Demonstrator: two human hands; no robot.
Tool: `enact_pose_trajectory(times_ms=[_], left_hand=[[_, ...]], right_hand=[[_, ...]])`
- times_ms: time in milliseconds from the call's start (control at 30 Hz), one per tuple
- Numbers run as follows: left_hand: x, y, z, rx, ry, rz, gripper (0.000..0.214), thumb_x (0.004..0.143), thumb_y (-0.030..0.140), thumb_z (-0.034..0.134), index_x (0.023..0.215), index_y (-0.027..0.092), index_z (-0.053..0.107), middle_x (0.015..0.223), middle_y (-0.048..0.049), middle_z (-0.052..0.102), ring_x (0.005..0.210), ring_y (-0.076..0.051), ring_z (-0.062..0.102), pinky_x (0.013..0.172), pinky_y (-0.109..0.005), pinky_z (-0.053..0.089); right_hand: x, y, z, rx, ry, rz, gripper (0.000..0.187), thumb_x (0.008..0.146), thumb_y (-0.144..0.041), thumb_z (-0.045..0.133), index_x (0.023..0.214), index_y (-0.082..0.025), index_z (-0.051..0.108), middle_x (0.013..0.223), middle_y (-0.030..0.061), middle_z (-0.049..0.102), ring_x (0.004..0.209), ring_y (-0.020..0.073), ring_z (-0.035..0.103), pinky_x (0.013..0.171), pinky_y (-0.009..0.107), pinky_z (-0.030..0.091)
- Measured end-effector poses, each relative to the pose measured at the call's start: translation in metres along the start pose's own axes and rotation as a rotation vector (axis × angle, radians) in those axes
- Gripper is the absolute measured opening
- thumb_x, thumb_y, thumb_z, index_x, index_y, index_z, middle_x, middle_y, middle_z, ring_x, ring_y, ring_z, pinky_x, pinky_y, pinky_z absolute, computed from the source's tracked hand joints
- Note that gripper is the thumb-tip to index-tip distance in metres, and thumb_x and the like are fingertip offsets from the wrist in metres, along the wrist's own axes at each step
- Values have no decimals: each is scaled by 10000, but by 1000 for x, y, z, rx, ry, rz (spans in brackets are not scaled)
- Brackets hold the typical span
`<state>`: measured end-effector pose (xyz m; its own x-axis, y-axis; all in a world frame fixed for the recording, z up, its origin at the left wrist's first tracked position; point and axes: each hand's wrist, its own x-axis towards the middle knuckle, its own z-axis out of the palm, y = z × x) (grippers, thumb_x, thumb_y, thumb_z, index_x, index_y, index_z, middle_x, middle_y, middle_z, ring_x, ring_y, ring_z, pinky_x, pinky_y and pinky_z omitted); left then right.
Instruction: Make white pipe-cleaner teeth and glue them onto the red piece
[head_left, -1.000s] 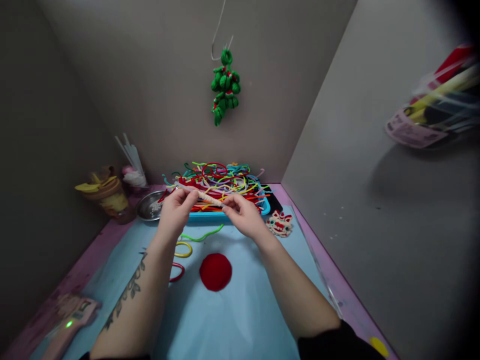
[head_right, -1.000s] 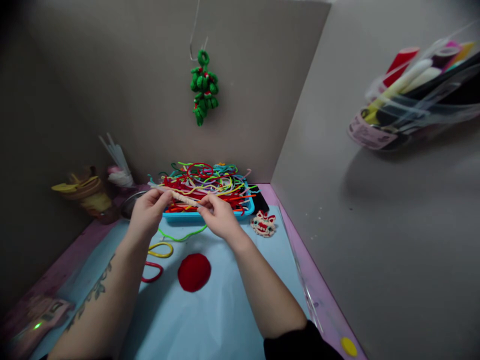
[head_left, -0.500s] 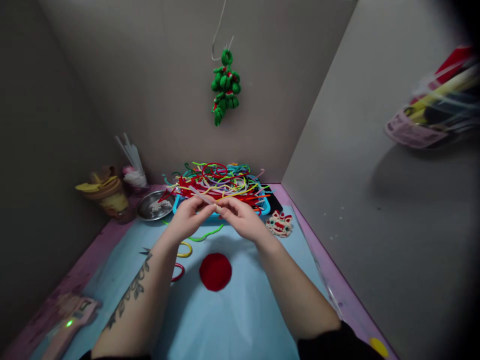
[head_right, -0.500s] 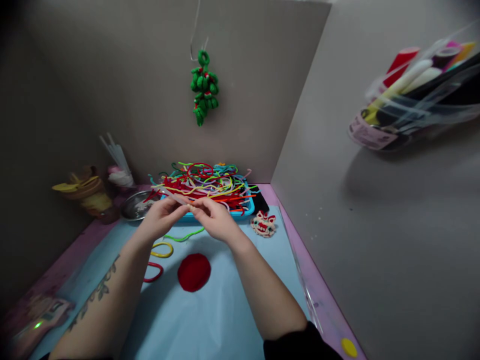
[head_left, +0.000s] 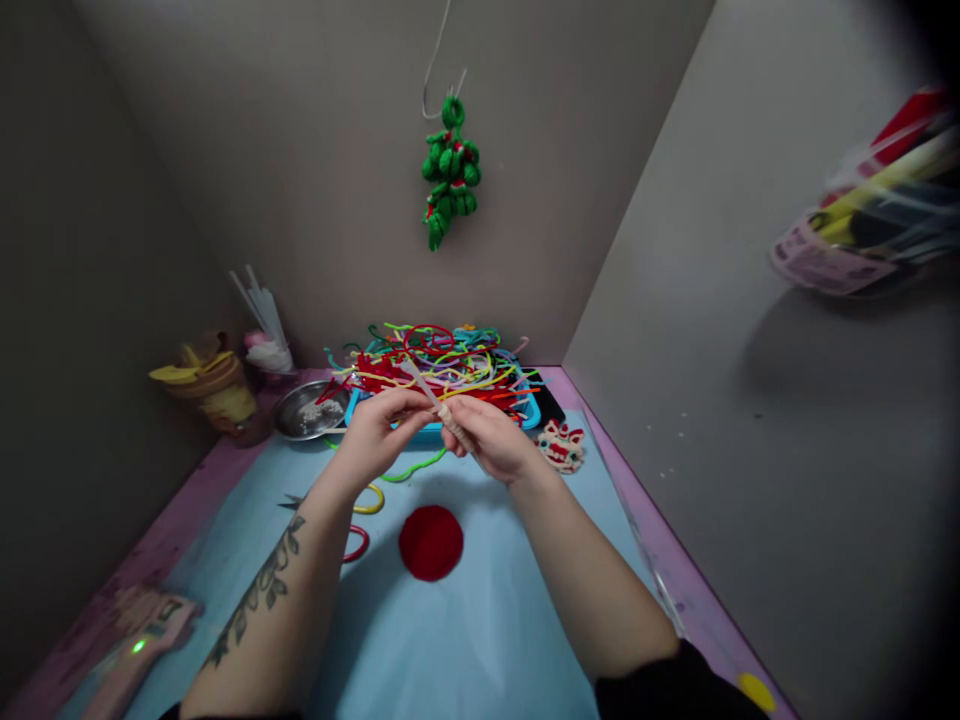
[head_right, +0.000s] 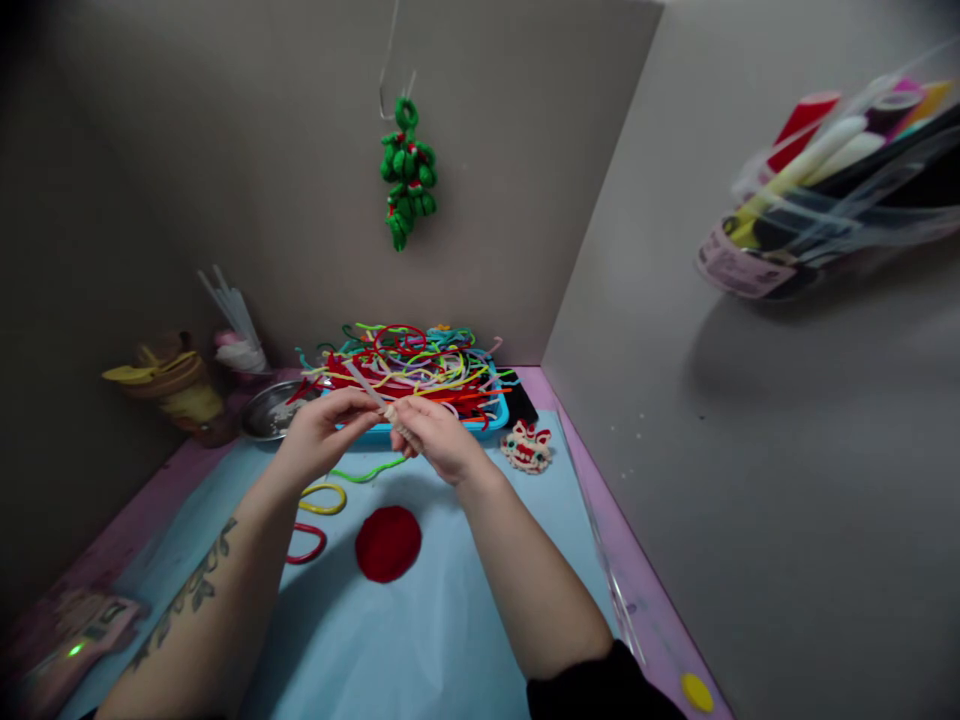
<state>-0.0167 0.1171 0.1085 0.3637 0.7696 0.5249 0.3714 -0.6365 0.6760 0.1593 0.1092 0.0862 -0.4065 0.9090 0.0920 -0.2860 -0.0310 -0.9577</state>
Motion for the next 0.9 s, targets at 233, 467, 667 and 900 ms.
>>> enact_pose_trajectory(times_ms=[233,467,667,900], left_hand=[[0,6,-3,26,-3,76,118,838,232,572,836,172,674,818,-46,694,761,-148,626,711,-263,486],[-1,6,-2,61,15,67,146,847,239,559,885,184,688,863,-58,710,789,-157,639,712,-270,498],[-2,12,-2,73,15,-50,182,819,295,598,894,181,719,897,-68,726,805,-175,655,729,-280,509],[-3,10,8,-260,-21,-336,287,769,375,645,940,157,719,925,-67,739,828,-205,671,732,-302,523]], right_hand=[[-4,-2,0,178,-290,197,271,812,-417,507,810,-149,545,551,15,621,352,79,421,372,200,283],[-2,-3,4,123,-96,45,229,779,-344,519,651,-155,546,411,-47,451,365,67,329,384,198,203],[-1,0,9,-249,143,-165,259,835,-373,469,671,-179,522,481,-54,425,451,84,342,450,214,234],[-5,12,15,-1130,520,-425,267,933,-298,378,816,-193,594,719,35,602,675,163,512,626,272,317]])
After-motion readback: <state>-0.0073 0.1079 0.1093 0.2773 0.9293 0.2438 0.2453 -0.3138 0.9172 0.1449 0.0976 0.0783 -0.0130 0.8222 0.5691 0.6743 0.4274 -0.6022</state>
